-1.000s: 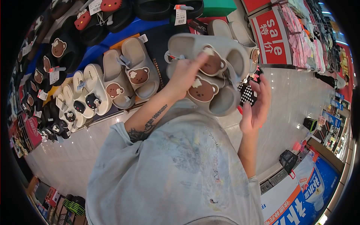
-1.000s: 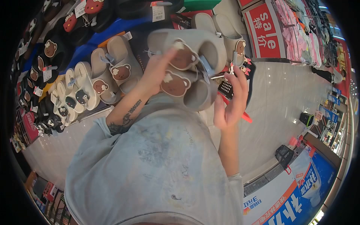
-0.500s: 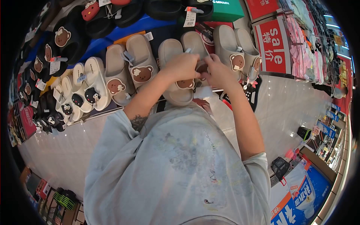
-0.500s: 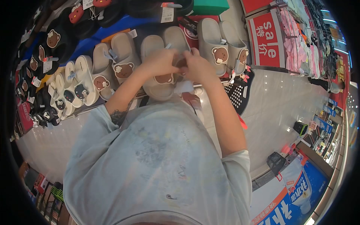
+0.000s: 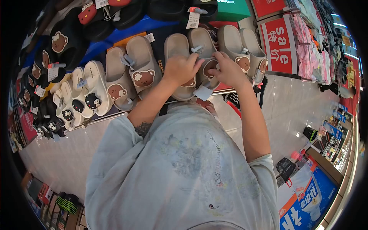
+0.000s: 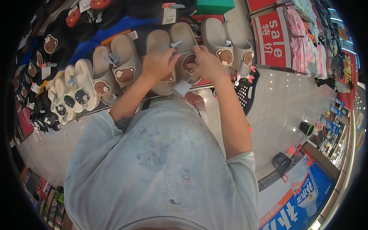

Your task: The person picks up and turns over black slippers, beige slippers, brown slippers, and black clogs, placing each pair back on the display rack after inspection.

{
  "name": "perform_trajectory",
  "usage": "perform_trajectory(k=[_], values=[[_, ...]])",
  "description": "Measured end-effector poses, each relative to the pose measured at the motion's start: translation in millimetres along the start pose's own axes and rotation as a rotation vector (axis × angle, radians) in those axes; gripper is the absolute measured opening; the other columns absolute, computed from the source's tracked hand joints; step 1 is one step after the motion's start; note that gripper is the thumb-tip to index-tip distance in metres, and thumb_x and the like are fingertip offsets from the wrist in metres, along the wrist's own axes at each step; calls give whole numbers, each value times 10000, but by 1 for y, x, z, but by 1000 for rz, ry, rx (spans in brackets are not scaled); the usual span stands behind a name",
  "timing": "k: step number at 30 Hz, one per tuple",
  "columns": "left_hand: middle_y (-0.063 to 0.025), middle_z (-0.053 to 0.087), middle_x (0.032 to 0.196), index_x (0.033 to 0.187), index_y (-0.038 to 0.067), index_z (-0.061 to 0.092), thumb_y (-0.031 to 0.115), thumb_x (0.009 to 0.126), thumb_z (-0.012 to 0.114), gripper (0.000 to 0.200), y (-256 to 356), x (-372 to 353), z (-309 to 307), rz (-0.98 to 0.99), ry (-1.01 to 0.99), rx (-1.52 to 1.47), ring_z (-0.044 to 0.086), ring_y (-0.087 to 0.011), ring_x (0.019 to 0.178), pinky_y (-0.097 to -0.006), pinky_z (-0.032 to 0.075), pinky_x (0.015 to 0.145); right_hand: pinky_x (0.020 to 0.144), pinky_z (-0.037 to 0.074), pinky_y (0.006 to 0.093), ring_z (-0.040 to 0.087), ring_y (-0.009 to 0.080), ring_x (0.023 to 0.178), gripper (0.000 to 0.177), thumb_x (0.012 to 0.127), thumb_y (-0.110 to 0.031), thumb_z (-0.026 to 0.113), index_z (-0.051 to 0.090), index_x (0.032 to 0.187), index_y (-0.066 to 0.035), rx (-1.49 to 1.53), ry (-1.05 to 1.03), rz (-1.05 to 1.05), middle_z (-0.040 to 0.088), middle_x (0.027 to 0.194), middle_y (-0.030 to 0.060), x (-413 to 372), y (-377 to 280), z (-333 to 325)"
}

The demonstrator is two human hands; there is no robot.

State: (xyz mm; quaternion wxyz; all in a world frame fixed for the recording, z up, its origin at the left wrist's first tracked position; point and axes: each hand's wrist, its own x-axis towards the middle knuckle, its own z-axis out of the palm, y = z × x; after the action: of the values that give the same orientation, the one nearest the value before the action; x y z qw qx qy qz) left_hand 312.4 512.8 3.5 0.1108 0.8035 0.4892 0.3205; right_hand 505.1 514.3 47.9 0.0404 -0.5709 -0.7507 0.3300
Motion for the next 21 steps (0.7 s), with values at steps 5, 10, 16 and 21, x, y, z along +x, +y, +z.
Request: perform_trajectory(k=[5,10,16,21], values=[[-103,557,558,745,83,576,301,812,619,232,12,0,-12,-110,-36,130,578,-282,543,-399,443,508,786,467,427,582,355,934,465,739,-202,663,481,1142,-56,-4,112,40,544,1124,155,-17,-24,-4],[-148,612,800,774,45,592,225,796,599,181,61,1,-27,9,-444,-211,584,-301,854,-436,443,723,693,461,399,586,309,786,136,758,-159,625,616,836,-49,137,487,-286,605,808,116,-43,-71,-24],[-146,614,788,781,38,597,224,788,601,186,121,-51,18,373,-494,-359,588,-306,851,-434,449,724,648,457,418,585,312,728,139,770,-194,600,608,741,-59,187,136,-335,583,705,125,-47,-88,32],[-144,617,776,787,30,602,223,780,604,193,108,-85,39,663,-507,-489,593,-311,847,-432,454,725,658,466,426,593,313,745,131,785,-183,584,605,761,-56,423,97,-77,596,725,123,-83,-59,60]])
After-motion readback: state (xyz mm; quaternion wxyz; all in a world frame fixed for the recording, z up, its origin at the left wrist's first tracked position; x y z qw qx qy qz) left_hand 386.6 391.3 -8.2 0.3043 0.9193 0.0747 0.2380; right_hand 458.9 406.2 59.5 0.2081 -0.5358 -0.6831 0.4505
